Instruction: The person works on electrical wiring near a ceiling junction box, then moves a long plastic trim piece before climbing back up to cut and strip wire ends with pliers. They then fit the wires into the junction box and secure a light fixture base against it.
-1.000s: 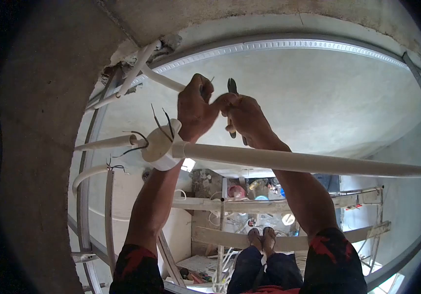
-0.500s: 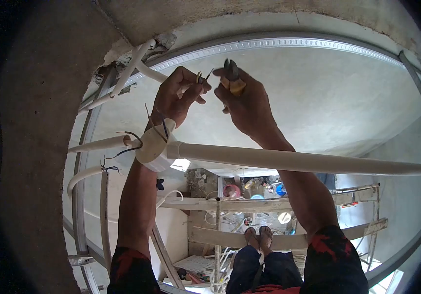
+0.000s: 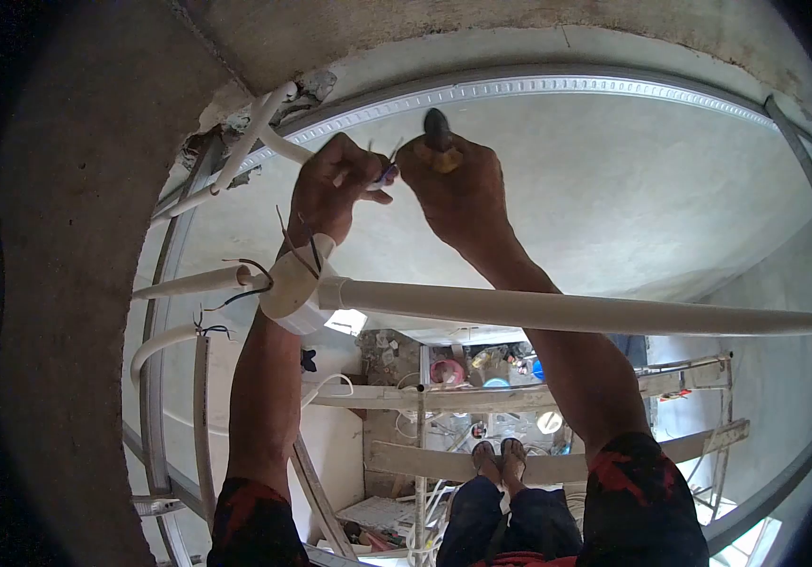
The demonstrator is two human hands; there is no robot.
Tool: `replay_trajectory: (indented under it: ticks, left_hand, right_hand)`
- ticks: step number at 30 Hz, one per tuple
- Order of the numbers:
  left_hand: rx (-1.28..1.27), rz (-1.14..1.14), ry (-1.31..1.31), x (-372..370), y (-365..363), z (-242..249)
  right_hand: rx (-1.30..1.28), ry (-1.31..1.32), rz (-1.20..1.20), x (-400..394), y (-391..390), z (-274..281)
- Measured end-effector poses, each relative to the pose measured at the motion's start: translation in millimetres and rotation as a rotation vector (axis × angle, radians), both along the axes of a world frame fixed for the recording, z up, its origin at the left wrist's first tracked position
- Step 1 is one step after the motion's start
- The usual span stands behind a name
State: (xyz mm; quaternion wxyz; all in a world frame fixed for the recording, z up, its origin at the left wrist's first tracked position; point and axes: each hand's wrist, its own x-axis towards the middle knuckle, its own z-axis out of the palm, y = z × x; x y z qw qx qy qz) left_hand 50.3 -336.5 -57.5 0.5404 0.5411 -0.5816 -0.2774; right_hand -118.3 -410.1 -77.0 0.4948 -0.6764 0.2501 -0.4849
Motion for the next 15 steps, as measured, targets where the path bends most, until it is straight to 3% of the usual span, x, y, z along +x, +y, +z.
replay_trajectory:
  ticks: [5, 7, 8, 10, 13, 15]
  left_hand:
    - [-0.125, 0.13, 0.061, -9, -5, -3]
    - [-0.188, 0.088, -0.087, -7, -8, -4]
    - [-0.183, 0.086, -0.086, -6, -6, -4]
    - [-0.06, 0.098, -0.375, -4, -4, 0]
    - [-0.081, 0.149, -0.489, -6, -2, 3]
    - [-0.101, 0.165, -0.502, -9, -2, 0]
  right_hand:
    - [0.229, -0.199, 0.095, -1, 3, -10]
    - [0.246, -0.245, 0.097, 0, 1, -9]
    - [0.296, -0.205, 0.134, -2, 0, -7]
    - [0.342, -0.167, 0.165, -7, -1, -7]
    - [0.378, -0.166, 0.215, -9, -3, -19]
    - [0.323, 0.057, 0.188, -7, -8, -36]
